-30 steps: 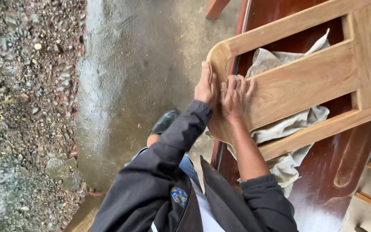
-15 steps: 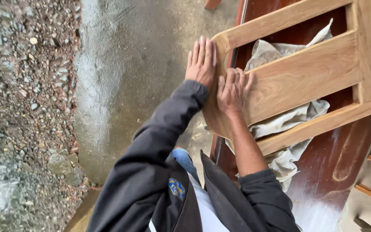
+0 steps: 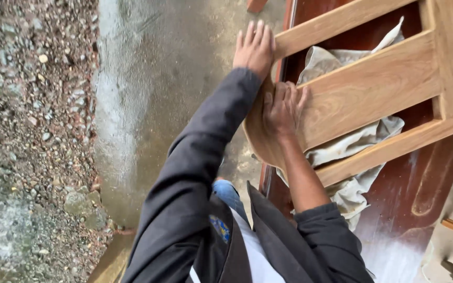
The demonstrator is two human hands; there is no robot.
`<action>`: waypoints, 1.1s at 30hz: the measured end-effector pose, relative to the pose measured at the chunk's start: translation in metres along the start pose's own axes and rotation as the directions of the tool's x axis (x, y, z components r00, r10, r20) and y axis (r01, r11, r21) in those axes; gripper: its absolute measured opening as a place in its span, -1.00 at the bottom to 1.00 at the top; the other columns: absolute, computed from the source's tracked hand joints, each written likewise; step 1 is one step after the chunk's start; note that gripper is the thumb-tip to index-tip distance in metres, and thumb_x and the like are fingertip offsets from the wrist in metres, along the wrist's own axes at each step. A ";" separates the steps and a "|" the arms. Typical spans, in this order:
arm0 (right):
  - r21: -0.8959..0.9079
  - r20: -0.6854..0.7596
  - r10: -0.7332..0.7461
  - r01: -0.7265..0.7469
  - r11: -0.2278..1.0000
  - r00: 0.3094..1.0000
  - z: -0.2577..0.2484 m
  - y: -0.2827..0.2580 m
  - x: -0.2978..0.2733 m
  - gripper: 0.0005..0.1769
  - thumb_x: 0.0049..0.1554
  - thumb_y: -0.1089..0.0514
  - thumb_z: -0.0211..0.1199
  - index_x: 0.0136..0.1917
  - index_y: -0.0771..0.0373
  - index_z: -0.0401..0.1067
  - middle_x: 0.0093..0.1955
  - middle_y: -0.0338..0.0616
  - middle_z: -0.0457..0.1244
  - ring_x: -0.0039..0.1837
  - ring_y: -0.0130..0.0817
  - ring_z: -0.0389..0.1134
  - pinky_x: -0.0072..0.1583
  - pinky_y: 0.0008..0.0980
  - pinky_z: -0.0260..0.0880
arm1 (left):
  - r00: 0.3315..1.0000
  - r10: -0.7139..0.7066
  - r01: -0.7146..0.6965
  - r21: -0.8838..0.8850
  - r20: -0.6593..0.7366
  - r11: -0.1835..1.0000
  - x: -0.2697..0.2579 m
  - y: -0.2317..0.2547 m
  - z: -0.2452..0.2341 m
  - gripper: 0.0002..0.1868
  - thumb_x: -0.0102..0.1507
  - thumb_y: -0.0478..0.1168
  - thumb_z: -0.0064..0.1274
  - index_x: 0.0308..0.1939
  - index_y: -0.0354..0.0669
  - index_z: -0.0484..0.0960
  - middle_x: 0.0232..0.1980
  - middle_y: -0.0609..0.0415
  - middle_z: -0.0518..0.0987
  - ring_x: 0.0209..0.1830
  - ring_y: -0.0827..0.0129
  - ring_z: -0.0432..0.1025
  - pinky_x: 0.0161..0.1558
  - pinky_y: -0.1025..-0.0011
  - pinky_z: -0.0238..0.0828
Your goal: The person sands the edges and surfaces of a wooden chair frame using a sanding block. They rotate the chair to access different sides and smooth the curved edges and flat surfaces.
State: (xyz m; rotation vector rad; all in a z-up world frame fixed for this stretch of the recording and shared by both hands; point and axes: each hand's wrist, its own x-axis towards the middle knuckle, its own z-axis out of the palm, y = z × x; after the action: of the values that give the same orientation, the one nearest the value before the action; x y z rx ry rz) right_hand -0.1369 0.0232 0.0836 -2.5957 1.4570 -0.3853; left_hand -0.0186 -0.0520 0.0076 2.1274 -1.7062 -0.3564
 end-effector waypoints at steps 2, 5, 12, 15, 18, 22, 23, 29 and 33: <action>-0.002 0.006 -0.008 0.008 1.000 1.000 -0.001 -0.001 -0.003 -0.64 0.12 -0.02 -0.29 -0.04 0.28 0.16 -0.05 -0.05 0.15 0.14 -0.10 0.04 0.23 0.07 -0.36 | 0.995 -0.102 0.102 -0.029 -0.018 0.994 0.034 -0.049 0.065 -0.57 0.15 -0.12 -0.41 0.09 -0.12 0.17 0.19 -0.02 0.13 0.18 0.12 0.03 -0.01 0.00 0.06; -0.010 0.005 -0.010 0.010 1.000 1.000 -0.006 -0.004 0.001 -0.65 0.10 0.01 -0.26 -0.02 0.28 0.17 -0.03 -0.05 0.16 0.14 -0.11 0.04 0.23 0.05 -0.35 | 0.928 -0.373 0.353 -0.383 0.023 0.854 0.011 -0.063 0.032 -0.51 0.15 -0.06 -0.46 0.13 -0.16 0.10 0.23 -0.06 0.02 0.20 0.14 0.03 0.03 0.18 0.03; -0.079 -0.018 -0.058 0.057 0.995 0.998 0.016 0.017 -0.006 -0.62 0.13 -0.09 -0.24 0.05 0.20 0.12 0.00 -0.12 0.11 0.19 -0.26 0.04 0.25 0.00 -0.32 | 0.905 -0.374 0.394 -0.729 0.202 0.560 -0.125 0.028 -0.043 -0.46 0.22 -0.03 -0.38 0.26 0.10 -0.11 0.17 -0.25 0.17 -0.02 -0.17 0.22 0.01 0.03 0.19; -0.051 0.001 -0.022 0.022 0.998 1.000 0.007 0.010 -0.006 -0.62 0.12 -0.07 -0.23 0.08 0.20 0.11 0.08 -0.12 0.08 0.21 -0.27 0.02 0.27 -0.04 -0.34 | 0.908 -0.389 0.352 -0.782 0.152 0.515 -0.142 0.014 -0.010 -0.47 0.21 -0.12 -0.34 0.26 0.03 -0.04 0.21 -0.07 0.16 0.12 0.07 0.13 0.07 0.18 0.14; 0.031 0.005 -0.028 0.028 0.999 1.000 0.000 0.003 0.000 -0.57 0.14 -0.03 -0.27 0.17 0.24 0.09 0.19 -0.05 0.04 0.24 -0.18 0.01 0.26 -0.02 -0.39 | 0.880 -0.455 0.333 -0.861 0.137 0.384 -0.139 0.002 0.003 -0.51 0.23 -0.19 -0.39 0.25 -0.01 -0.01 0.16 -0.11 0.23 0.14 0.08 0.12 0.10 0.20 0.11; 0.032 0.004 -0.161 0.161 0.986 0.987 -0.007 -0.005 0.005 -0.46 0.12 -0.02 -0.20 0.32 0.22 -0.05 0.36 -0.03 -0.16 0.36 -0.15 -0.17 0.27 -0.05 -0.40 | 0.823 -0.537 0.402 -0.860 0.187 0.316 -0.134 0.002 -0.014 -0.55 0.23 -0.10 -0.38 0.22 0.12 0.09 0.11 -0.14 0.29 0.12 0.06 0.15 0.10 0.23 0.11; 0.027 0.071 -0.289 0.288 0.957 0.955 -0.009 -0.006 0.007 -0.45 0.10 -0.07 -0.20 0.30 0.19 -0.03 0.36 -0.09 -0.16 0.37 -0.19 -0.18 0.29 -0.05 -0.38 | 0.809 -0.561 0.372 -0.891 0.175 0.259 -0.136 0.004 -0.014 -0.58 0.23 -0.13 -0.39 0.19 0.03 0.16 0.06 -0.19 0.33 0.09 0.03 0.18 0.08 0.20 0.11; -0.055 0.117 -0.557 0.566 0.823 0.822 0.025 0.017 0.074 -0.46 0.10 -0.11 -0.29 0.29 0.12 0.01 0.33 -0.17 -0.09 0.35 -0.19 -0.13 0.28 0.07 -0.27 | 0.738 -0.649 0.374 -0.912 0.183 0.168 -0.144 0.017 -0.002 -0.63 0.23 -0.14 -0.37 0.09 -0.03 0.33 -0.04 -0.17 0.42 0.02 0.08 0.27 0.03 0.25 0.18; -0.054 0.169 -0.358 0.371 0.927 0.918 0.027 0.019 0.110 -0.43 0.11 -0.04 -0.23 0.28 0.36 0.00 0.30 0.10 -0.06 0.35 -0.10 -0.14 0.28 0.03 -0.38 | 0.695 -0.689 0.410 -0.900 0.206 0.145 -0.147 0.016 0.002 -0.65 0.22 -0.11 -0.34 0.05 0.02 0.38 -0.05 -0.13 0.44 0.01 0.13 0.29 0.03 0.30 0.19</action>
State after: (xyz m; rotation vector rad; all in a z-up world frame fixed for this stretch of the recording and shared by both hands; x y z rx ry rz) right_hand -0.0899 -0.0805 0.0698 -2.8919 0.9553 -0.1535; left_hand -0.0666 0.0874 0.0061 1.6346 -0.1874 -0.9265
